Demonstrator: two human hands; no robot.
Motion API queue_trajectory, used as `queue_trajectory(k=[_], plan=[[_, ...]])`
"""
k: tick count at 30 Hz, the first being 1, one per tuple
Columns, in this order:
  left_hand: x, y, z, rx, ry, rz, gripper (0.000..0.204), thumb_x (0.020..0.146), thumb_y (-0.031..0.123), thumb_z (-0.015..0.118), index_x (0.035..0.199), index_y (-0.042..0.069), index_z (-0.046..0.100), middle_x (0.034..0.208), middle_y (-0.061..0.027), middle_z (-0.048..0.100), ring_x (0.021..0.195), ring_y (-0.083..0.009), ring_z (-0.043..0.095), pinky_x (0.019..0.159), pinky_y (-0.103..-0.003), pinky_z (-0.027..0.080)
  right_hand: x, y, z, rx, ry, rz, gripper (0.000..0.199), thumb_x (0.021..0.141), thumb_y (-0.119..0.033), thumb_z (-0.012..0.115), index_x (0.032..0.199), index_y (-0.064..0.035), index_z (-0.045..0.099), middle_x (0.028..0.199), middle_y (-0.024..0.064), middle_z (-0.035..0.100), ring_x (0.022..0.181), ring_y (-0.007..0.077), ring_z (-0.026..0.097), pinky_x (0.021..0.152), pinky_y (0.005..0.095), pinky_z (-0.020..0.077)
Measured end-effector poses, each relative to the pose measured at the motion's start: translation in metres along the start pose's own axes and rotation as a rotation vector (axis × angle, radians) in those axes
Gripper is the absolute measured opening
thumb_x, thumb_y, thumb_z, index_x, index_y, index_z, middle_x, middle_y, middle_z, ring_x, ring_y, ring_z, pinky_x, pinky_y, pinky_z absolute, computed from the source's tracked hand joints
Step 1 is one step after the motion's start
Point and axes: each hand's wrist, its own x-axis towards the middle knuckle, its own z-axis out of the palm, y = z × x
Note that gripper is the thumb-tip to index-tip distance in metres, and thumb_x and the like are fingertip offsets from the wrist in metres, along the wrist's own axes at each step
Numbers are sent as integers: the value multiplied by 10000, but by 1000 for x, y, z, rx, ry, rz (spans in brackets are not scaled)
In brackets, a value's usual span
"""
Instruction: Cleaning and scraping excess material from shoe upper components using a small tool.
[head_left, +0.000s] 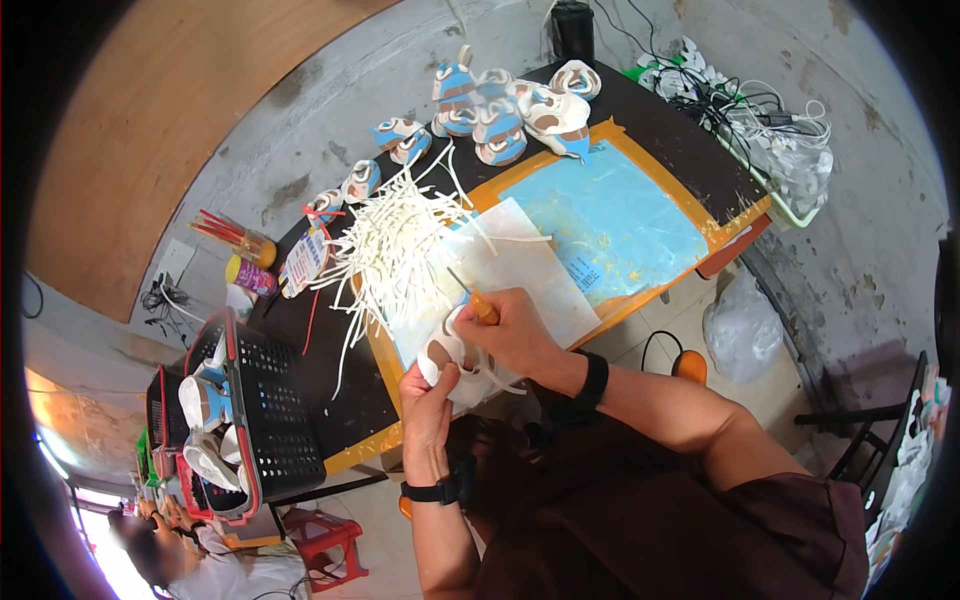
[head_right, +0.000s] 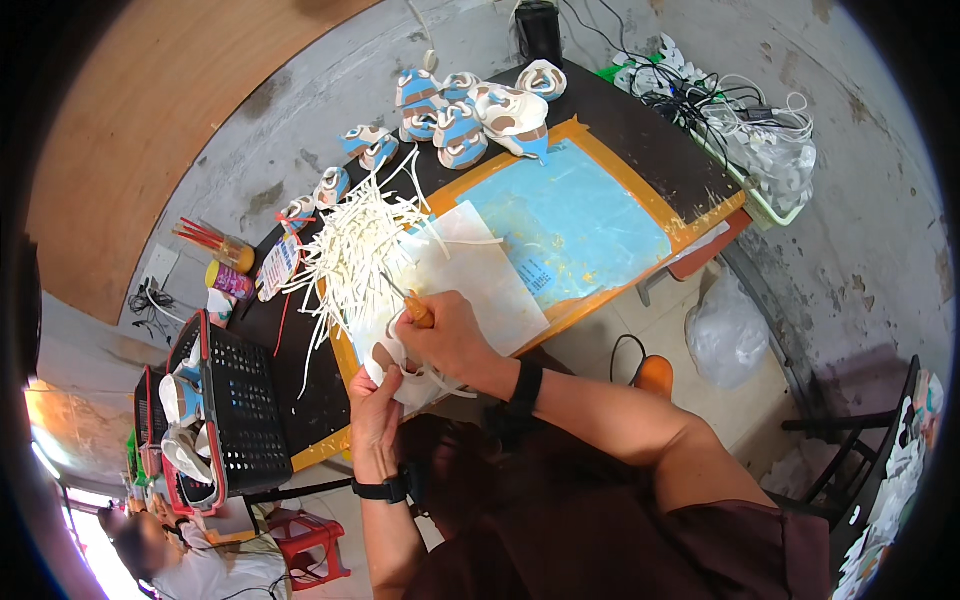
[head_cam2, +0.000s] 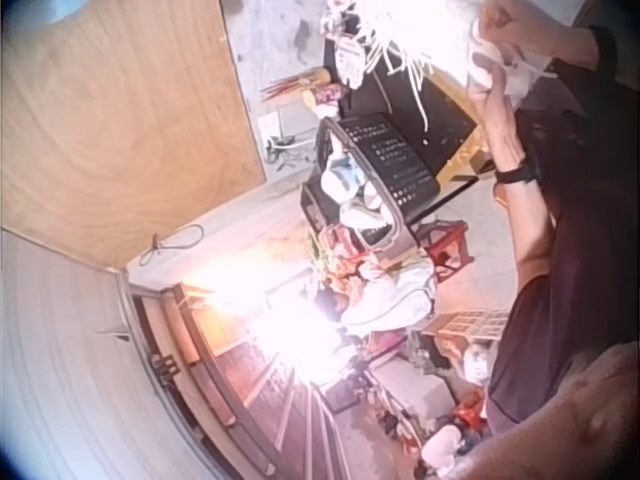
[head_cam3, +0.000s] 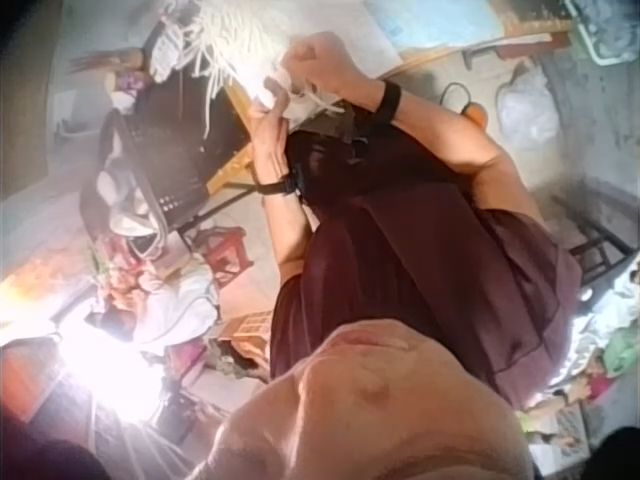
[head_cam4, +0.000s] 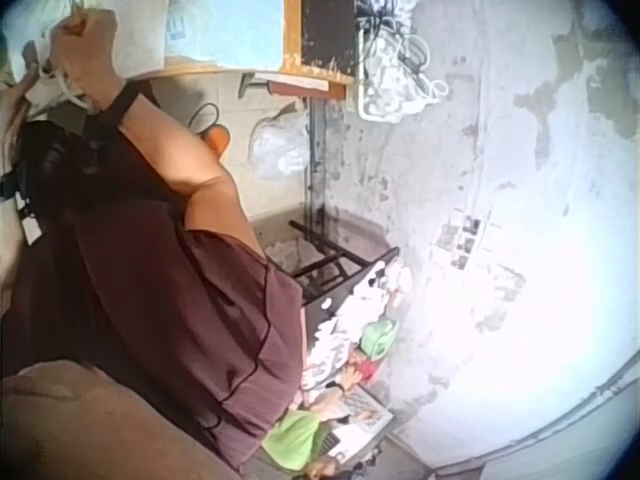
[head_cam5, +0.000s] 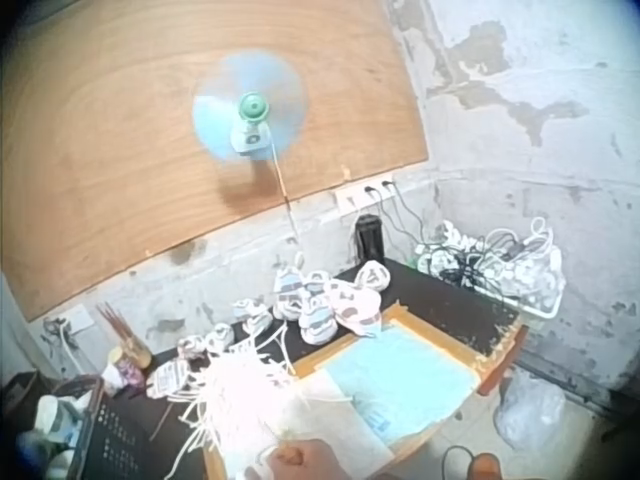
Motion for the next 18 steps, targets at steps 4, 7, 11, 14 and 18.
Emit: queue_trajectory(k=[4, 7, 11, 14, 18], plan=[[1, 1, 2, 75, -4, -50, 195, 909, 25, 584, 1099, -11, 608, 956, -85, 671, 860, -156, 631, 821, -313, 502, -1, -6, 0, 237, -43, 103, 256, 826, -148, 626, 667, 51, 599, 536, 46, 556, 443, 84, 519, 416, 274, 393], [2, 0, 0, 74, 16, -29, 236, 887, -6, 604, 1122, -22, 617, 988, -92, 679, 886, -151, 634, 833, -300, 490, 2, -4, -9, 95, -70, 77, 199, 815, -150, 706, 763, 35, 653, 631, -15, 573, 590, 33, 488, 526, 231, 409], [4, 2, 8, 52, 92, -6, 233, 890, 8, 613, 1121, -20, 621, 1006, -82, 676, 892, -139, 629, 829, -290, 489, -9, 1, -11, -148, -21, -9, 194, 807, -159, 712, 777, 28, 670, 608, -12, 569, 588, 39, 480, 533, 241, 405], [4, 4, 15, 59, 156, 59, 235, 892, 24, 621, 1124, -19, 623, 1026, -69, 672, 904, -124, 622, 821, -278, 488, -15, -4, -9, -222, -114, -16, 213, 799, -179, 720, 775, 26, 668, 584, -2, 556, 575, 43, 462, 524, 251, 394], [4, 5, 19, 64, 160, 59, 244, 887, 49, 642, 1123, -12, 629, 1037, -61, 669, 914, -115, 616, 811, -267, 486, -11, 4, -11, -279, -204, -103, 239, 775, -204, 741, 762, 20, 659, 567, 21, 543, 545, 62, 448, 511, 271, 385]])
